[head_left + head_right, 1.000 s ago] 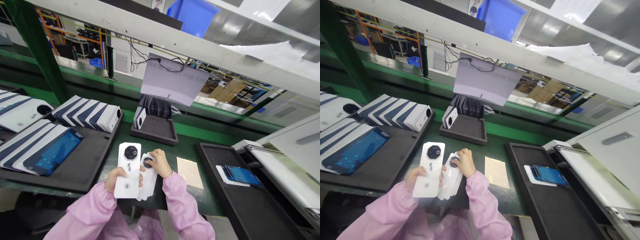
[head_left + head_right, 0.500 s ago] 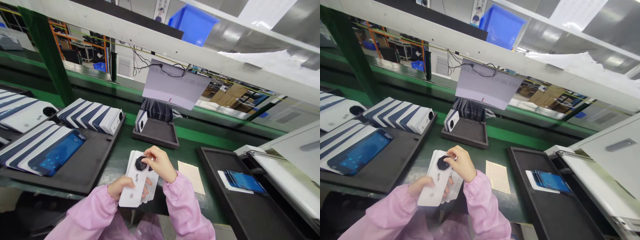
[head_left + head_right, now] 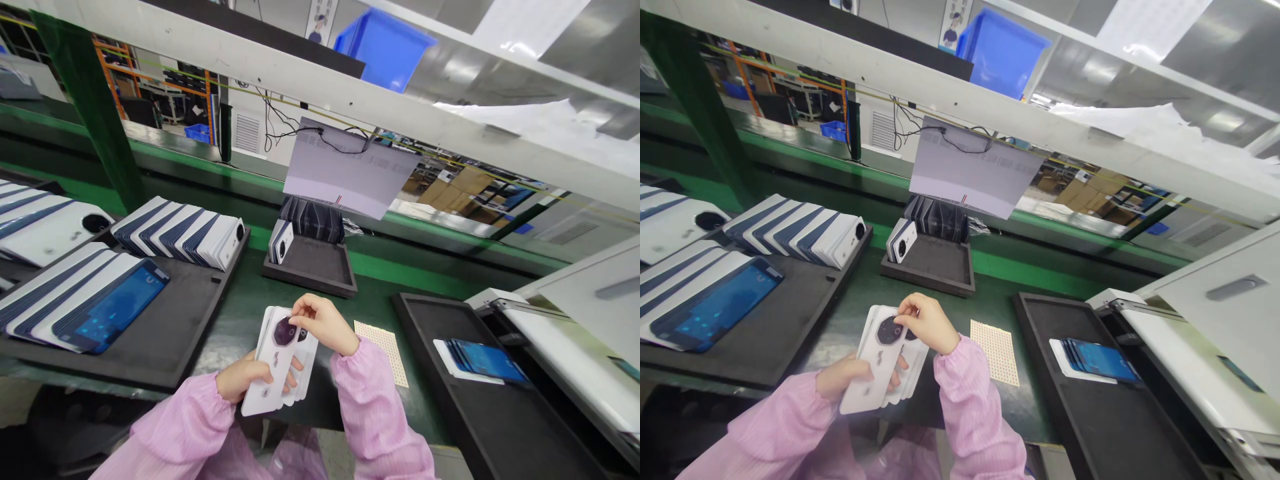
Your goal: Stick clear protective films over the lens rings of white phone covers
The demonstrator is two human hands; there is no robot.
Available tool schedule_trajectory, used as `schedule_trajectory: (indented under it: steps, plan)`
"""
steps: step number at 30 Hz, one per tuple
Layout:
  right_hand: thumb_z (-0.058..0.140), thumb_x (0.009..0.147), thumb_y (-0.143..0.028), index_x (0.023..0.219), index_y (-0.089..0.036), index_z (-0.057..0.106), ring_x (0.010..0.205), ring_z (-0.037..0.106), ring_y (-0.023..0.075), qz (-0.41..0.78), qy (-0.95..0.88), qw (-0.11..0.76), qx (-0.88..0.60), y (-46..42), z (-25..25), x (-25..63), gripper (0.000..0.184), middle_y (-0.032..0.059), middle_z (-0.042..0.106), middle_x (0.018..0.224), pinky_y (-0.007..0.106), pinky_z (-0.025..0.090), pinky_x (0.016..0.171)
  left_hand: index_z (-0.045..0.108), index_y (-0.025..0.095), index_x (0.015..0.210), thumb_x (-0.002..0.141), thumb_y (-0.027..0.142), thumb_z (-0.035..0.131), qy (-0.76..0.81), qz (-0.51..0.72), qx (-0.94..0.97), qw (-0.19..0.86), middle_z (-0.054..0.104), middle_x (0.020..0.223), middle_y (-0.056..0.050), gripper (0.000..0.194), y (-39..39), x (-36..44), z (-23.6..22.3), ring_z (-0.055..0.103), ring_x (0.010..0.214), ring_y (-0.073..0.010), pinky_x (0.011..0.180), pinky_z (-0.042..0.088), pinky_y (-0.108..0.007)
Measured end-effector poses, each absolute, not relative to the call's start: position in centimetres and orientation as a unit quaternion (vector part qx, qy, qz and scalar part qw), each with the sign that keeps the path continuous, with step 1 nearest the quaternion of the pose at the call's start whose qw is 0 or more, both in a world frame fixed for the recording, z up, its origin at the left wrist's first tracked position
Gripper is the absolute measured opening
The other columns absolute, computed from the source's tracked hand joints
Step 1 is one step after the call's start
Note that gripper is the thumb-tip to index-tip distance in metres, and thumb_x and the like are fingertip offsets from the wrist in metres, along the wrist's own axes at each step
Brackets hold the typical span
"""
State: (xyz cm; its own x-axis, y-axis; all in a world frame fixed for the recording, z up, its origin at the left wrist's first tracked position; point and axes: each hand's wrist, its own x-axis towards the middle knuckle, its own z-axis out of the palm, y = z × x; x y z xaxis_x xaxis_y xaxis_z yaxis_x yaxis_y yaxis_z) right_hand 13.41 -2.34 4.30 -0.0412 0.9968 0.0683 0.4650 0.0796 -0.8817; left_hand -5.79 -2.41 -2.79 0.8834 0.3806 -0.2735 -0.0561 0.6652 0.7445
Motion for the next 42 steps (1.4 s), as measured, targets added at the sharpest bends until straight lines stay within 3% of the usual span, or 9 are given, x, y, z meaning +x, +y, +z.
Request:
schedule_trajectory:
  steps: [11,17,24,27,30,34,42]
  plan:
    - [0.067,0.067,-0.015,0.066,-0.018,0.060,0.057,0.049,0.0093,0.315,-0.650,0.372,-0.583,-2.5,4.1,13.6,0.008,-0.0037,0.055,0.065,0.022,0.042,0.056,0.067,0.013,0.101,0.052,0.009,0.049,0.224,0.126,0.391,0.884,0.070,0.081,-0.008,0.053,-2.5,-5.7,-2.8,0.062,0.075,-0.0225,0.068,0.047,-0.034]
    - [0.067,0.068,-0.012,0.066,-0.018,0.058,0.057,0.050,0.0098,0.327,-0.653,0.361,-0.580,-2.5,4.6,13.8,0.011,-0.0037,0.054,0.064,0.023,0.041,0.057,0.068,0.014,0.100,0.052,0.009,0.050,0.220,0.120,0.385,0.888,0.071,0.079,-0.008,0.051,-2.4,-5.6,-2.8,0.062,0.073,-0.0229,0.062,0.047,-0.032]
    - [0.052,0.079,-0.011,0.070,-0.019,0.054,0.079,0.051,0.0186,0.165,-0.764,0.330,-0.530,-5.4,5.6,12.0,0.013,0.0046,0.056,0.078,0.033,0.044,0.072,0.068,0.011,0.097,0.057,0.013,0.047,0.203,0.129,0.335,0.911,0.072,0.080,-0.010,0.045,-2.2,-5.7,-3.1,0.064,0.072,-0.0234,0.066,0.047,-0.035]
    - [0.052,0.082,-0.014,0.074,-0.019,0.057,0.077,0.054,0.0173,0.273,-0.807,0.302,-0.427,-7.2,6.6,12.6,0.011,0.0042,0.060,0.077,0.032,0.045,0.071,0.068,0.008,0.095,0.057,0.018,0.045,0.177,0.121,0.301,0.929,0.071,0.083,-0.012,0.046,-1.9,-5.9,-3.1,0.064,0.075,-0.0252,0.070,0.047,-0.038]
    - [0.062,0.078,-0.024,0.082,-0.022,0.060,0.062,0.057,0.0138,0.438,-0.715,0.396,-0.374,-7.0,6.5,14.9,0.004,0.0001,0.062,0.069,0.028,0.047,0.061,0.064,0.005,0.103,0.055,0.020,0.046,0.140,0.108,0.277,0.945,0.070,0.087,-0.014,0.054,-1.8,-6.1,-2.9,0.064,0.079,-0.0266,0.073,0.046,-0.040]
    - [0.073,0.064,-0.031,0.069,-0.021,0.059,0.052,0.054,0.0116,0.424,-0.477,0.638,-0.431,-4.1,3.4,17.4,0.018,-0.0028,0.059,0.061,0.027,0.044,0.051,0.060,0.003,0.111,0.056,0.017,0.047,0.095,0.090,0.253,0.959,0.069,0.092,-0.016,0.058,-1.7,-6.3,-2.7,0.064,0.085,-0.0273,0.077,0.045,-0.041]
    - [0.071,0.066,-0.032,0.074,-0.019,0.060,0.056,0.057,0.0107,0.448,-0.376,0.660,-0.471,-1.9,-0.5,17.2,0.018,-0.0008,0.062,0.067,0.025,0.045,0.053,0.059,0.001,0.114,0.057,0.016,0.049,0.095,0.067,0.242,0.963,0.069,0.098,-0.018,0.060,-1.5,-6.0,-2.5,0.064,0.087,-0.0284,0.081,0.042,-0.041]
